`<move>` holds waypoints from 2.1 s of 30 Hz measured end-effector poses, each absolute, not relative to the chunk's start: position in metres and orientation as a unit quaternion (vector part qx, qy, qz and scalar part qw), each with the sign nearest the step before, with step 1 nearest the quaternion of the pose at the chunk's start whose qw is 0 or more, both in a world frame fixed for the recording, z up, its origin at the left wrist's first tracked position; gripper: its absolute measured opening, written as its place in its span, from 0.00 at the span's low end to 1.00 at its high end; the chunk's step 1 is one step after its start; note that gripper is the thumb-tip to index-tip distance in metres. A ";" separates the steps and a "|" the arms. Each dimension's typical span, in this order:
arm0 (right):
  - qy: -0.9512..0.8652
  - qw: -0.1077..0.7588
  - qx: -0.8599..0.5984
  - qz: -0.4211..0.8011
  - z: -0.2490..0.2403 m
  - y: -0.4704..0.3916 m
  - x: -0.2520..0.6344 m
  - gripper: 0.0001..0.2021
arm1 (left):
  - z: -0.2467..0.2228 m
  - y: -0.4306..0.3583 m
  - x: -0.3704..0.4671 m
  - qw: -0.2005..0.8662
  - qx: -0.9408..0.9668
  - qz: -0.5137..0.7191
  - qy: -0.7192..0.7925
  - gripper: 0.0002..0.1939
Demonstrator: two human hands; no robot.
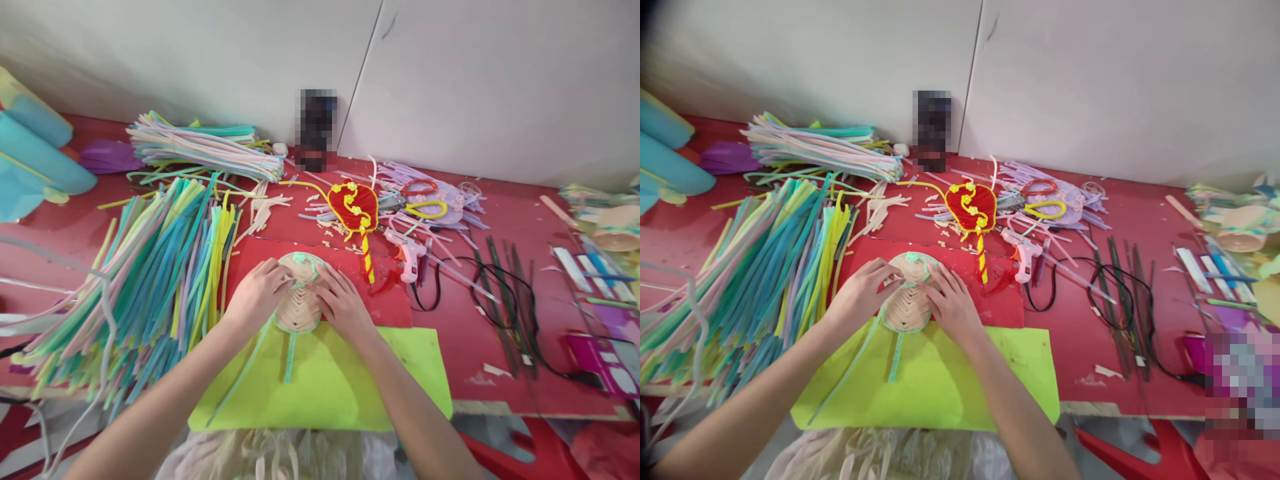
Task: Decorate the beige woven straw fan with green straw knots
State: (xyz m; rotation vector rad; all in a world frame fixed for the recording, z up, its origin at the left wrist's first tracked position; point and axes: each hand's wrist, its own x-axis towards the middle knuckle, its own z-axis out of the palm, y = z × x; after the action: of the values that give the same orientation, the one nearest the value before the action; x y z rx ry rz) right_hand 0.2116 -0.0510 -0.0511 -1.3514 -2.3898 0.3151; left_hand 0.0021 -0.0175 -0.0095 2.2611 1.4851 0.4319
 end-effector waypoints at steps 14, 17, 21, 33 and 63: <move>-0.839 0.198 -0.485 0.147 -0.047 -0.052 0.211 0.17 | -0.015 -0.028 -0.002 0.238 0.812 0.146 0.513 0.07; -0.832 0.213 -0.484 0.167 -0.048 -0.051 0.212 0.18 | -0.012 -0.029 -0.001 0.250 0.814 0.160 0.499 0.09; -0.802 0.269 -0.486 0.220 -0.048 -0.051 0.215 0.20 | -0.006 -0.032 -0.008 0.264 0.800 0.164 0.514 0.09; -0.744 0.350 -0.539 0.185 -0.040 -0.055 0.220 0.07 | -0.002 -0.043 -0.010 0.367 0.817 0.125 0.426 0.07; -0.582 0.404 -0.635 0.308 -0.051 -0.015 0.193 0.08 | -0.046 0.036 0.002 0.304 0.728 0.278 0.547 0.11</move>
State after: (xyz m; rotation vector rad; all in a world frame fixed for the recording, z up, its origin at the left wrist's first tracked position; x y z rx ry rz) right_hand 0.1927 -0.0152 -0.0514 -1.6045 -1.4691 0.7784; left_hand 0.0018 0.0359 -0.0459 1.9288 1.4495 0.7369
